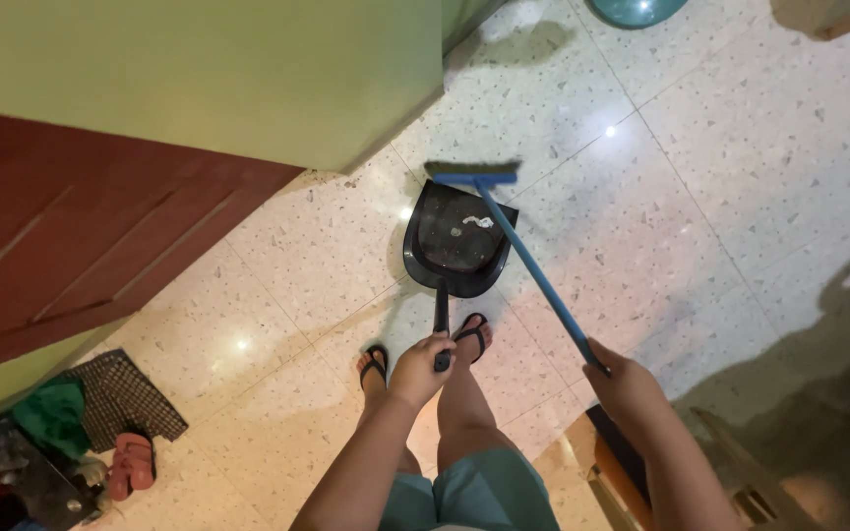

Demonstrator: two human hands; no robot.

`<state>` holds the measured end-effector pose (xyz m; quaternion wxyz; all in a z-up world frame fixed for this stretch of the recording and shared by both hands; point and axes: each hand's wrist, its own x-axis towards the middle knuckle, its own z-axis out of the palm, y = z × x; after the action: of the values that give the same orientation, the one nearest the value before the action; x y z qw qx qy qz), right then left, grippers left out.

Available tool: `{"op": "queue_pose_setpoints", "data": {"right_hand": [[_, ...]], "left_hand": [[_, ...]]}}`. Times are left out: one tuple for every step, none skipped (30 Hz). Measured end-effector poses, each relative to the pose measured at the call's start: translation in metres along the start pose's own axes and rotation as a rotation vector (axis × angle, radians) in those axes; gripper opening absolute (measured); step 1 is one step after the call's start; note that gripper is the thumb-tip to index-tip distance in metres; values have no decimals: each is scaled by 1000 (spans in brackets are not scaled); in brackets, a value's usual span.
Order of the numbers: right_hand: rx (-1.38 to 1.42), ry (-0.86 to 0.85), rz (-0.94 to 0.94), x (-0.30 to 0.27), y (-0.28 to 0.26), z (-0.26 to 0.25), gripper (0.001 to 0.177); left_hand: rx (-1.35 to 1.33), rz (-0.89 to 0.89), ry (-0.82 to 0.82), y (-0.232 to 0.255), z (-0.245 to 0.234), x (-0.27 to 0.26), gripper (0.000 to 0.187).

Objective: The person sweeps debris from a tiled floor into a dustpan using a broom, moving across the room near a dining table and a staircase to collect dust.

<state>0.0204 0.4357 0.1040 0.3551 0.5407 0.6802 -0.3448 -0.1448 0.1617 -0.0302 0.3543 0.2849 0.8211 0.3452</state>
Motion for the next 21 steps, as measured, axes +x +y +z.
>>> {"op": "queue_pose_setpoints", "data": {"right_hand": [[-37, 25, -61, -6, -4, 1, 54], [-104, 48, -95, -4, -14, 6, 55], [-168, 73, -132, 5, -27, 13, 57], [-235, 81, -159, 18, -41, 20, 57], [-299, 85, -185, 31, -55, 29, 56], [-320, 110, -209, 46, -69, 37, 54], [-339, 133, -232, 60, -80, 47, 52], [-371, 157, -280, 74, -89, 58, 53], [-402, 182, -329, 90, -98, 70, 54], [-405, 183, -317, 105, -103, 80, 57], [-408, 179, -301, 117, -103, 91, 60], [-412, 174, -285, 125, -98, 103, 64], [-358, 156, -256, 127, -85, 119, 62], [-304, 139, -226, 128, -70, 134, 60], [-248, 137, -203, 134, -58, 143, 58], [-233, 186, -243, 131, -44, 164, 58], [-222, 238, -285, 126, -32, 191, 58], [-177, 240, -230, 121, -22, 213, 58], [-134, 232, -173, 110, -10, 241, 58], [-112, 249, -179, 94, -4, 271, 56], [-92, 268, -182, 80, 0, 292, 54]], "left_hand": [[2, -10, -11, -3, -4, -6, 23], [5, -20, -21, -7, -10, -13, 23], [10, -27, -28, -12, -15, -17, 23], [-8, -8, -24, -17, -21, -22, 23], [-22, 8, -23, -23, -28, -31, 24], [-36, 24, -22, -30, -35, -40, 24], [-27, 32, -19, -37, -43, -51, 25], [-19, 40, -16, -43, -50, -60, 25], [-9, 49, -13, -50, -57, -67, 25], [5, 60, -5, -58, -65, -71, 25], [18, 67, -3, -64, -74, -78, 25], [31, 74, -1, -70, -83, -86, 26], [10, 40, -31, -77, -92, -93, 26], [-12, 6, -60, -85, -100, -98, 26], [-31, -15, -79, -93, -108, -97, 26], [-36, -7, -87, -100, -116, -100, 27], [-43, 2, -91, -106, -121, -100, 27], [-50, 10, -95, -112, -127, -99, 28], [-39, 46, -115, -120, -133, -102, 27], [-28, 81, -136, -127, -140, -102, 27], [-22, 119, -156, -132, -144, -99, 26]]}}
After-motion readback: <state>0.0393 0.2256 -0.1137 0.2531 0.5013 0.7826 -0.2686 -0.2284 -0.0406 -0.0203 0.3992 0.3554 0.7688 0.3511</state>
